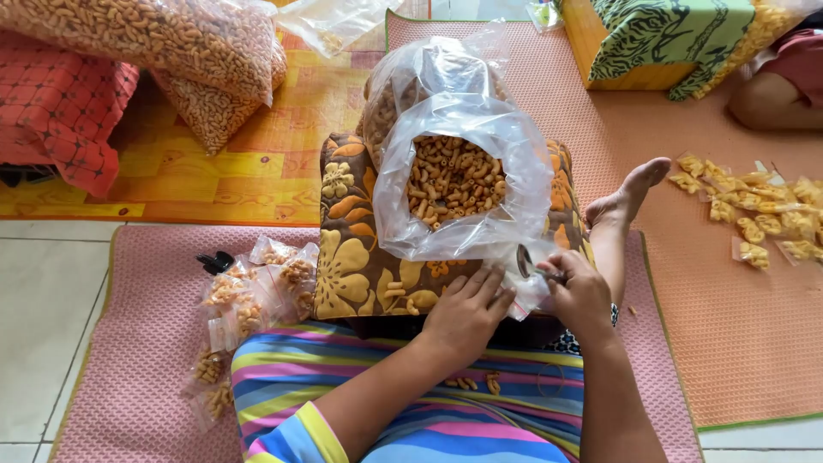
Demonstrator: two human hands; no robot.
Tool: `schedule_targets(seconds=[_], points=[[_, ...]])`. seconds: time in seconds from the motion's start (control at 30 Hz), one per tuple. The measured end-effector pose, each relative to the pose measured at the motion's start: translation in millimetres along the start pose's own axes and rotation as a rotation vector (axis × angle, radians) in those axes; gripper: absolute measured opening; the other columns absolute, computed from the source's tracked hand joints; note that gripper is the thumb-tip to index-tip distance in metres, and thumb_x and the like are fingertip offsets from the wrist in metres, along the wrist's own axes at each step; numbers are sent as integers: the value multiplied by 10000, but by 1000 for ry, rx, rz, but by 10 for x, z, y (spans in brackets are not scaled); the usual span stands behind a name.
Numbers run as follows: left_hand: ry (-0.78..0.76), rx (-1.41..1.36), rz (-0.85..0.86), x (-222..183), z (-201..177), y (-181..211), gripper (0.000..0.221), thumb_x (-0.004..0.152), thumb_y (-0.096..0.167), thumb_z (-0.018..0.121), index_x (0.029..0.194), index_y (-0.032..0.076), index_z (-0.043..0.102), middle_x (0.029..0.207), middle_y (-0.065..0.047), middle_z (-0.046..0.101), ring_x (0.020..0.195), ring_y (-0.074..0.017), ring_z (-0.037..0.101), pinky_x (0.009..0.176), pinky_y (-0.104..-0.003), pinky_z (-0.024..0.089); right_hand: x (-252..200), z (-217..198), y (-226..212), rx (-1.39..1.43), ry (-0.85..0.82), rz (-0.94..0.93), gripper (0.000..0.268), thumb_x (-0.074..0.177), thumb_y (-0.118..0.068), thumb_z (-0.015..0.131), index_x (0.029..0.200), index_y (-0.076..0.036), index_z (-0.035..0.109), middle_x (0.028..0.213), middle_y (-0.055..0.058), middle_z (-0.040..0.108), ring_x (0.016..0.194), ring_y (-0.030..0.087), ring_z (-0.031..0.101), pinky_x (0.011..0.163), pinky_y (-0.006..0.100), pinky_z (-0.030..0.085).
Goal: Scooping snacks from a large plastic bag into smaller individual bags using a spoon.
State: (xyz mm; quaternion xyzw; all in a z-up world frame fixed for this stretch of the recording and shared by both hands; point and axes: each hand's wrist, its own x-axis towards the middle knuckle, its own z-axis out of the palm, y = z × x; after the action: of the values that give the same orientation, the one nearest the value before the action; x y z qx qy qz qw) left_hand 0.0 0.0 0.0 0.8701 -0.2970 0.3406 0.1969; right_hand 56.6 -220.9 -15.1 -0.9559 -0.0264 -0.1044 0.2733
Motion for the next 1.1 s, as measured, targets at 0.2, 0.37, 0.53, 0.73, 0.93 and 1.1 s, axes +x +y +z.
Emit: schedule_targets(seconds=[0.2, 0.37, 0.53, 0.73, 0.93, 1.1], points=[[-27, 11, 58, -29, -113, -27, 276, 993, 152, 614, 1250, 65, 665, 1201, -218, 648, 1203, -373, 627, 903, -428, 459, -3, 119, -16, -100, 31, -79, 176, 900, -466, 728, 949, -297, 714, 948, -42, 665, 973, 273, 708, 846, 423, 575], [-65, 61, 52, -78, -121, -52, 297, 992, 214, 628, 1238, 47, 641, 1210, -194, 610, 1215, -368, 597, 913, -430, 455, -15, -17, -152, 33, 158, -107, 159, 989, -366, 700, 926, -223, 732, 872, 33, 685, 923, 325, 696, 809, 446, 557], [-120, 79, 1, -41, -104, -28, 354, 952, 316, 684, 1193, 57, 655, 1225, -169, 591, 1232, -369, 563, 938, -463, 444, -18, -125, 27, 332, 315, -119, 145, 1033, -188, 742, 904, -122, 747, 804, 41, 679, 835, 284, 697, 819, 374, 535], [26, -98, -196, 161, 15, 95, 531, 1060, 492, 475, 1287, 33, 614, 1162, -171, 641, 1187, -353, 609, 940, -459, 430, -119, -270, -386, 434, 409, 3, 417, 1018, -234, 790, 679, -131, 571, 495, -3, 454, 523, 116, 456, 584, 279, 437], [39, -660, -586, 250, 139, 76, 588, 961, 201, 678, 1476, 138, 402, 1103, -146, 657, 971, -322, 730, 765, -442, 606, -153, -133, -489, 529, 384, -161, 341, 985, -138, 802, 712, -60, 612, 580, 43, 464, 621, 119, 444, 670, 285, 440], [2, -152, -263, 119, 483, -75, 171, 877, 84, 707, 1034, 152, 702, 973, -68, 586, 816, -279, 690, 644, -366, 551, -237, -42, -295, 646, 388, 17, 269, 1024, -139, 744, 776, -72, 664, 674, -22, 512, 745, 89, 446, 766, 317, 475]])
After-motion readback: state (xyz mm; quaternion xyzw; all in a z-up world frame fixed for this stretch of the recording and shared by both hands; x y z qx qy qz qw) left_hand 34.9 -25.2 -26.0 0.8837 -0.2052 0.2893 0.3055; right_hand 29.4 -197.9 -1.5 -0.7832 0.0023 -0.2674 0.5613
